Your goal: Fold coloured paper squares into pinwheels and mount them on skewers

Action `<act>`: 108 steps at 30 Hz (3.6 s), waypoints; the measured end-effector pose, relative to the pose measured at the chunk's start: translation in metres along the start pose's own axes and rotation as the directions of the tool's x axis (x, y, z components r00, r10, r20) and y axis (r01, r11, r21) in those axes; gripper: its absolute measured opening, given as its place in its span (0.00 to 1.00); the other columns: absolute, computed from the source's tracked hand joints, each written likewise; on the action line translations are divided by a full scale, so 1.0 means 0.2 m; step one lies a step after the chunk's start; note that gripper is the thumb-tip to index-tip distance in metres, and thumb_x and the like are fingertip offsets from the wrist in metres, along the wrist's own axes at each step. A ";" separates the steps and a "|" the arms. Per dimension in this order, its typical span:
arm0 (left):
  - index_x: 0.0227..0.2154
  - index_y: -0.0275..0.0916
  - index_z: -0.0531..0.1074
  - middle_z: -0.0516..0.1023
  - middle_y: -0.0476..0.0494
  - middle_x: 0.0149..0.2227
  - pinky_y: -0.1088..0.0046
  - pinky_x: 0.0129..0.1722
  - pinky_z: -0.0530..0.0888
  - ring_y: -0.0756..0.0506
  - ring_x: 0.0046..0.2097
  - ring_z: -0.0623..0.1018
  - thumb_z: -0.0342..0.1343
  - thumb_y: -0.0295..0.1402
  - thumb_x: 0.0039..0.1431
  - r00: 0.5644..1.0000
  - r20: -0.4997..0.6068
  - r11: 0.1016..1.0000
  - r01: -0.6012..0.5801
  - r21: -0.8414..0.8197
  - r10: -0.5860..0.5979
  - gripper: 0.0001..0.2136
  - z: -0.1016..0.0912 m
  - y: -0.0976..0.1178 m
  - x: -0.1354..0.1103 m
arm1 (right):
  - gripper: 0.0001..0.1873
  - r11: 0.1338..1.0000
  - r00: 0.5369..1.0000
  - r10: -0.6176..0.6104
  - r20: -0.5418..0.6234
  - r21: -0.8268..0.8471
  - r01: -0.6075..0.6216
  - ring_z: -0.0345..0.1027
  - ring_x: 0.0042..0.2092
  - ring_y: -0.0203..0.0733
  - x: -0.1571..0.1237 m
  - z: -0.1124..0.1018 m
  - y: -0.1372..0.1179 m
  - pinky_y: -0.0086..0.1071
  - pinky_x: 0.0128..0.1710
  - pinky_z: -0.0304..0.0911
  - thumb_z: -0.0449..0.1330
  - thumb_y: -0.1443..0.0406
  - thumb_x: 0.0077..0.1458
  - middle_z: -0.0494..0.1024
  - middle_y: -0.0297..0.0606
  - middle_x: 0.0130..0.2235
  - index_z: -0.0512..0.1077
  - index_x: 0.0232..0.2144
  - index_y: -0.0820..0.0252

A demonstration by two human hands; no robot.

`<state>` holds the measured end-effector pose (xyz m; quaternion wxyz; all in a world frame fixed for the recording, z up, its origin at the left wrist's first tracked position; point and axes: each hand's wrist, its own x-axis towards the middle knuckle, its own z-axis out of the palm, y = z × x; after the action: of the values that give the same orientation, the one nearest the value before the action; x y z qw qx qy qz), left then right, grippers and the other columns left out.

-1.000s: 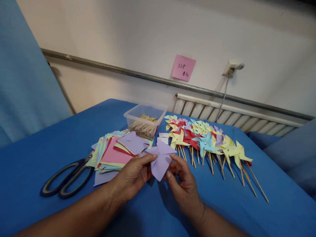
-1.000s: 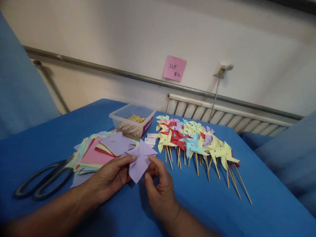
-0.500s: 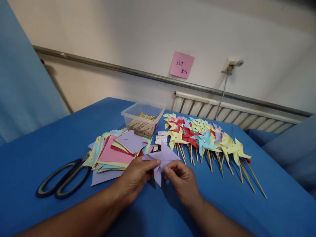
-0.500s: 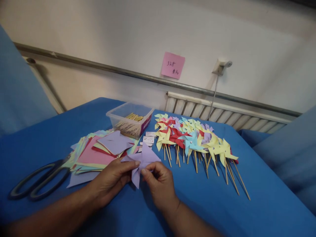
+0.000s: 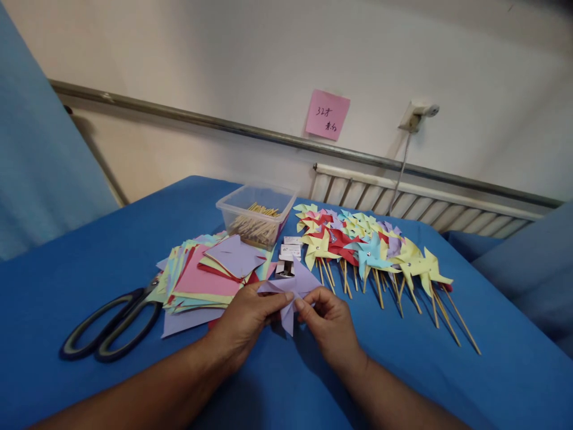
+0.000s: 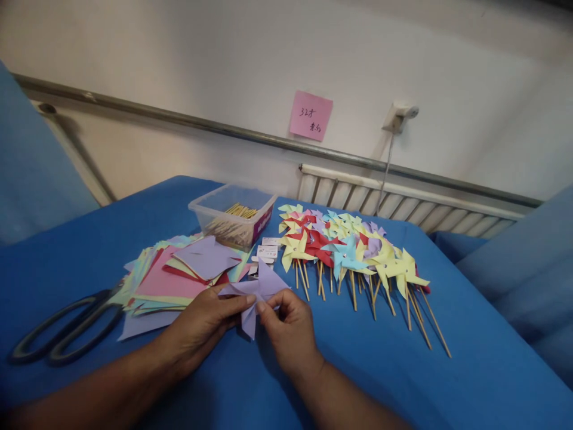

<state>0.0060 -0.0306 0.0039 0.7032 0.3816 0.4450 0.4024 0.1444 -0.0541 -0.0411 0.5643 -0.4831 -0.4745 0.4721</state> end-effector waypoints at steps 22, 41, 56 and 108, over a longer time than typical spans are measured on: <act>0.37 0.34 0.75 0.79 0.43 0.30 0.66 0.37 0.71 0.42 0.34 0.78 0.61 0.31 0.45 0.998 0.026 0.992 -0.055 0.117 0.053 0.14 -0.04 0.01 0.03 | 0.12 0.992 0.993 -0.067 -0.093 0.098 0.076 0.65 0.33 0.36 -0.01 -0.03 -0.03 0.30 0.33 0.59 0.61 0.57 0.53 0.74 0.34 0.33 0.70 0.37 0.57; 0.34 0.39 0.66 0.66 0.58 0.19 0.79 0.18 0.58 0.53 0.19 0.64 0.58 0.29 0.43 0.963 0.267 0.759 -0.164 0.630 -0.013 0.13 -0.06 0.06 0.01 | 0.23 0.960 0.930 0.152 0.336 0.175 -0.220 0.62 0.23 0.30 0.05 -0.09 -0.03 0.24 0.24 0.57 0.70 0.60 0.39 0.71 0.28 0.25 0.70 0.38 0.59; 0.36 0.38 0.67 0.73 0.52 0.23 0.76 0.25 0.65 0.48 0.26 0.74 0.63 0.32 0.42 0.982 0.149 0.859 -0.178 0.481 0.120 0.16 -0.05 0.05 0.03 | 0.21 0.954 0.988 0.112 0.104 0.268 -0.136 0.63 0.21 0.29 0.04 -0.03 -0.03 0.25 0.23 0.60 0.69 0.62 0.40 0.71 0.27 0.26 0.67 0.36 0.60; 0.30 0.34 0.77 0.80 0.46 0.26 0.71 0.33 0.71 0.47 0.29 0.76 0.62 0.27 0.45 1.000 -0.015 0.991 -0.002 -0.132 0.001 0.06 0.00 0.02 0.00 | 0.07 0.981 0.980 -0.180 0.080 -0.060 0.185 0.61 0.30 0.35 -0.03 -0.01 -0.04 0.30 0.30 0.58 0.60 0.62 0.53 0.68 0.32 0.27 0.71 0.26 0.59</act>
<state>0.0055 -0.0293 0.0078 0.7233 0.3317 0.4222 0.4342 0.1455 -0.0617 -0.0332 0.5709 -0.4385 -0.5531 0.4194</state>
